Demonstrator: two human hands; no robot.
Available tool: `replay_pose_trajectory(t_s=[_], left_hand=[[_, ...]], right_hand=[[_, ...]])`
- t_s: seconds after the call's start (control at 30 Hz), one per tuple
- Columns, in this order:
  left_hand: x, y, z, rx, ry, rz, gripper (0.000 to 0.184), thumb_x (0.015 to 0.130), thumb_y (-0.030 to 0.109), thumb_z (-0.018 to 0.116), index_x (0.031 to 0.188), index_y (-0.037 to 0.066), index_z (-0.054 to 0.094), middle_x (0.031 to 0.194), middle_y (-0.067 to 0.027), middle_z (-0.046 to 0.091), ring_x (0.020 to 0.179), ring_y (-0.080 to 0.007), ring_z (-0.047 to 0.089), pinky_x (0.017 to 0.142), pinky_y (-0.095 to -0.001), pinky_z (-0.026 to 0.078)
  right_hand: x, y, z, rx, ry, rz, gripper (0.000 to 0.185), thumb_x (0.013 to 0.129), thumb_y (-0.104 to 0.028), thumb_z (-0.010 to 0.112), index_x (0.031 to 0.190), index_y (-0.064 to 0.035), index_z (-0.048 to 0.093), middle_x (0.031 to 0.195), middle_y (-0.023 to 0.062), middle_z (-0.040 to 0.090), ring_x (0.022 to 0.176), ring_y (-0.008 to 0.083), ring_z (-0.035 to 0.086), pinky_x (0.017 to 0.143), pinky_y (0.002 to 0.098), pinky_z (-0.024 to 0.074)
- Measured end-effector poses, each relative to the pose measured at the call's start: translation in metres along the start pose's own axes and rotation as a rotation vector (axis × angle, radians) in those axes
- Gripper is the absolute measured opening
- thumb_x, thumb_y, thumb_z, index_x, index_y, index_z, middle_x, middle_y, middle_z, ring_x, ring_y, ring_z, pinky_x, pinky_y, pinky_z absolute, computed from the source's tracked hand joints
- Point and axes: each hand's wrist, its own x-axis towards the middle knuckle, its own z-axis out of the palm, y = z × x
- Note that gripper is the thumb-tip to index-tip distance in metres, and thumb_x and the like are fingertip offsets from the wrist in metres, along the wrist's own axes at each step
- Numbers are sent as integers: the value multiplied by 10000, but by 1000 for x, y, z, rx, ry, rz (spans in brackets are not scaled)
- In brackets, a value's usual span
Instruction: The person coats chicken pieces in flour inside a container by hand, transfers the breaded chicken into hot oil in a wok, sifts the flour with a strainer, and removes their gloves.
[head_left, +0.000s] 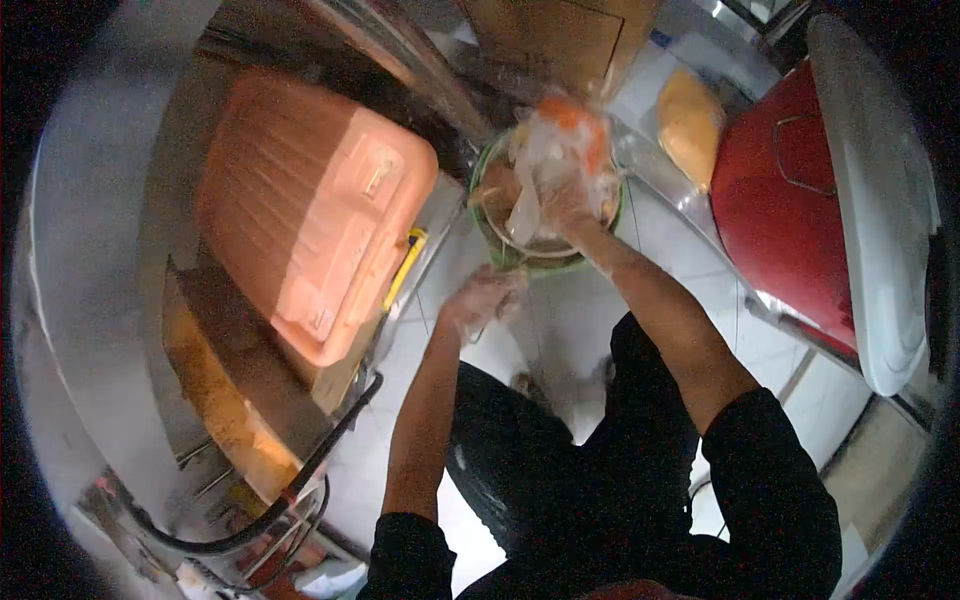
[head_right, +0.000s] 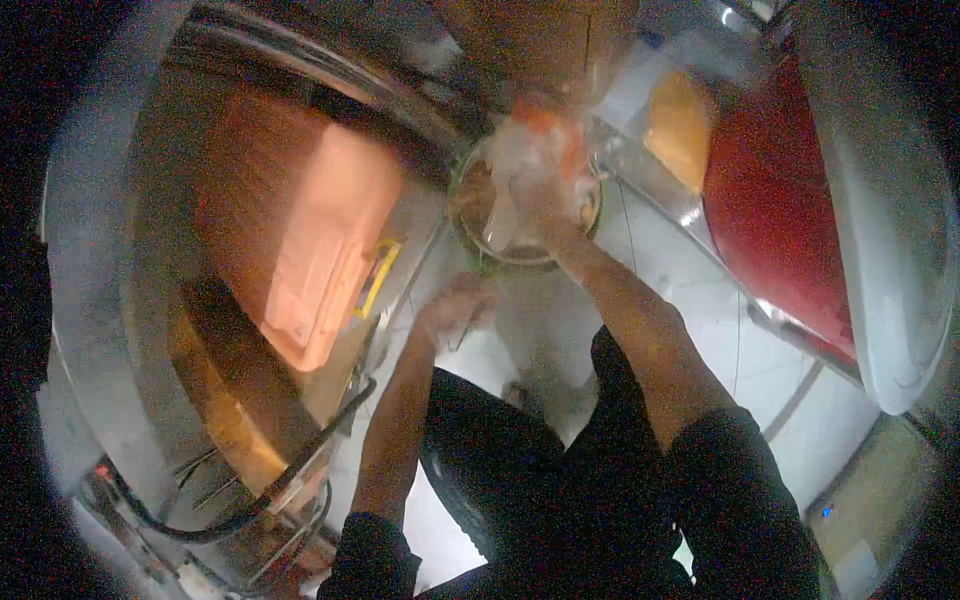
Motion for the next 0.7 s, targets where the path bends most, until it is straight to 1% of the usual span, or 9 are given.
replay_pose_trajectory(t_s=[0.03, 0.1, 0.17, 0.3, 0.4, 0.43, 0.5, 0.63, 0.7], left_hand=[[-2, -1, 10, -440, 79, -141, 243, 885, 249, 558, 1041, 67, 597, 960, -70, 647, 878, -164, 602, 754, -309, 496], [19, -45, 14, 95, 95, 309, 333, 891, 259, 507, 1181, 96, 525, 1161, -123, 558, 1070, -243, 525, 877, -358, 440], [-27, 24, 38, 360, 174, 5, 370, 923, 272, 425, 1245, 101, 490, 1317, -155, 468, 1238, -287, 422, 976, -388, 380], [-58, 30, 73, 516, 483, 320, 296, 899, 275, 519, 980, 2, 600, 919, -219, 623, 886, -318, 596, 729, -377, 451], [-120, 64, 111, 565, 720, 340, 271, 891, 246, 524, 940, -11, 595, 869, -249, 612, 863, -367, 595, 723, -420, 454], [-131, 57, 115, 697, 820, 456, 266, 888, 238, 526, 923, -17, 593, 850, -251, 611, 853, -378, 595, 722, -437, 454], [-147, 64, 119, 919, 977, 679, 216, 893, 164, 491, 919, -35, 572, 749, -242, 603, 758, -410, 597, 691, -503, 448], [-161, 95, 131, 455, 843, 235, 264, 944, 153, 408, 938, -52, 574, 665, -249, 573, 647, -401, 579, 622, -491, 440], [-124, 54, 122, 752, 1057, 518, 353, 964, 213, 392, 838, -53, 586, 643, -242, 560, 609, -360, 557, 584, -457, 426]], right_hand=[[1, 2, 5, 31, 6, -30, 525, 823, -158, 553, 1304, -25, 392, 1079, 118, 520, 1019, 241, 485, 816, 429, 378], [-2, 3, 10, 125, -6, -79, 509, 828, -131, 546, 1299, -17, 392, 1032, 112, 547, 978, 231, 513, 783, 409, 406], [3, -4, 9, 299, -6, -143, 494, 832, -104, 539, 1294, -10, 392, 984, 105, 574, 937, 220, 542, 750, 389, 433], [15, 23, 9, 1119, 69, -253, 482, 838, -72, 535, 1289, 3, 383, 1026, 127, 574, 982, 224, 544, 762, 392, 447], [1, 11, -26, 1126, -8, -264, 465, 841, -66, 527, 1275, 15, 384, 1132, 160, 528, 1064, 252, 514, 842, 401, 430], [-27, -19, -82, 1106, 232, -145, 435, 843, -48, 504, 1260, 20, 401, 1156, 172, 520, 1072, 269, 516, 871, 389, 426], [-31, -30, -118, 1042, 339, 259, 486, 847, -27, 472, 1307, 34, 326, 1257, 200, 452, 1150, 284, 470, 955, 364, 387], [-27, 10, -75, 936, 162, 552, 525, 860, -46, 465, 1343, 39, 279, 1300, 217, 416, 1202, 289, 431, 1000, 360, 355], [-27, 18, -44, 936, 52, 457, 511, 862, -53, 464, 1334, 40, 289, 1291, 219, 421, 1197, 294, 433, 997, 365, 356]])
